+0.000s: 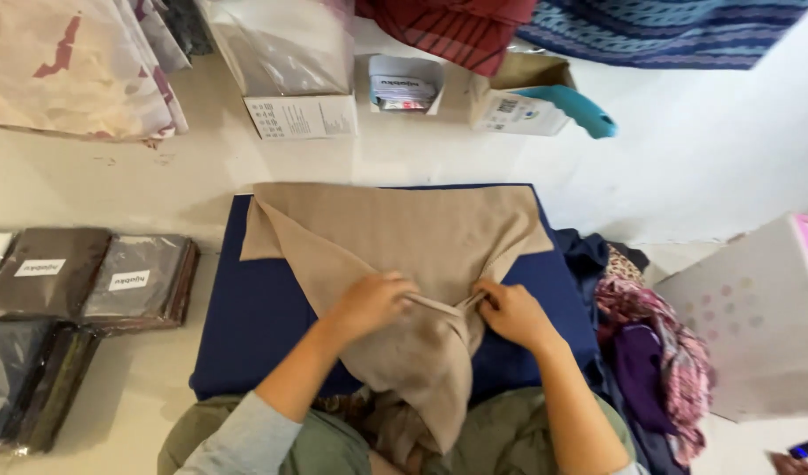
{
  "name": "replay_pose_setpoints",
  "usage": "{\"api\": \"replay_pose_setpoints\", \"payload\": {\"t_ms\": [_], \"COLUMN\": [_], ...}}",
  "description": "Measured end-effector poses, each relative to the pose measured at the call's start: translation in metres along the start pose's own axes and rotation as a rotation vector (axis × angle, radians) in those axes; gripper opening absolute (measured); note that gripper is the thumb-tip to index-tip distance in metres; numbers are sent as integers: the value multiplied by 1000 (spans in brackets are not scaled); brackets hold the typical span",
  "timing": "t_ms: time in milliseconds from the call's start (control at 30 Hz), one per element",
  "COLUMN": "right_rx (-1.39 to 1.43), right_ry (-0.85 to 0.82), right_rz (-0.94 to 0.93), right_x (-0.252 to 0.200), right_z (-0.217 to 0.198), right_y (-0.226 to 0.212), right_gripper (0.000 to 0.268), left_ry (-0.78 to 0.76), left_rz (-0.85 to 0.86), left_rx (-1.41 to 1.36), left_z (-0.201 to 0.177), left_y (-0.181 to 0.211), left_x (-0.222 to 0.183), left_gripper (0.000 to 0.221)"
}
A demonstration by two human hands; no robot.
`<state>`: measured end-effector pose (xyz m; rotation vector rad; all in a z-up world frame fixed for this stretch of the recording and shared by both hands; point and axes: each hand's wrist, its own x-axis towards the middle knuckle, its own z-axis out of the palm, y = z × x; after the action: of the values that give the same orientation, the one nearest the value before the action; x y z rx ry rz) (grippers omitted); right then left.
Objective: Cleaning a piece of tan fabric with a lint roller and then folding it neatly.
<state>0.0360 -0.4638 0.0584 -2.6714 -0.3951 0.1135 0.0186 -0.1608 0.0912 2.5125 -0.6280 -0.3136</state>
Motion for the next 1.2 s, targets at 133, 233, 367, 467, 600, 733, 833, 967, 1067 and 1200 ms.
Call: {"api": "replay_pose_setpoints", "payload": {"t_ms": [133, 233, 367, 467, 600, 733, 833, 967, 1067, 1200], "right_rx": [251, 713, 837, 866, 1103, 1101, 873, 901, 939, 830], "right_ry": [268, 264, 350, 473, 636, 770, 724, 736, 764, 823], "right_rz": [39, 119, 97, 91, 147, 325, 281, 248, 349, 337], "right_x": [-25, -62, -73, -75, -75, -74, -81, -88, -89, -86], "right_z": [6, -1, 7, 7, 8, 7, 5, 18, 31, 41], "right_y": [63, 91, 121, 134, 141, 116, 95, 106, 131, 150], "right_gripper": [21, 20, 16, 16, 12, 23, 56, 69, 67, 49], "left_ry": [235, 483, 690, 809, 924, 722, 587, 711, 651, 572], "left_rz": [-37, 65, 71, -43, -228, -43, -102, -437, -731, -760], "left_rx": [-140, -153, -143, -173, -568, -791, -820, -655, -285, -12], "left_z": [-36, -31, -3, 8, 23, 37, 10, -2, 0, 29], "left_y": [-6, -49, -123, -150, -177, -175, -120, -100, -94, -105], "left_x": [-67, -117, -164, -200, -233, -246, -243, -214, -173, -119], "left_gripper": [19, 10, 14, 10, 18, 19, 30, 37, 48, 45]}}
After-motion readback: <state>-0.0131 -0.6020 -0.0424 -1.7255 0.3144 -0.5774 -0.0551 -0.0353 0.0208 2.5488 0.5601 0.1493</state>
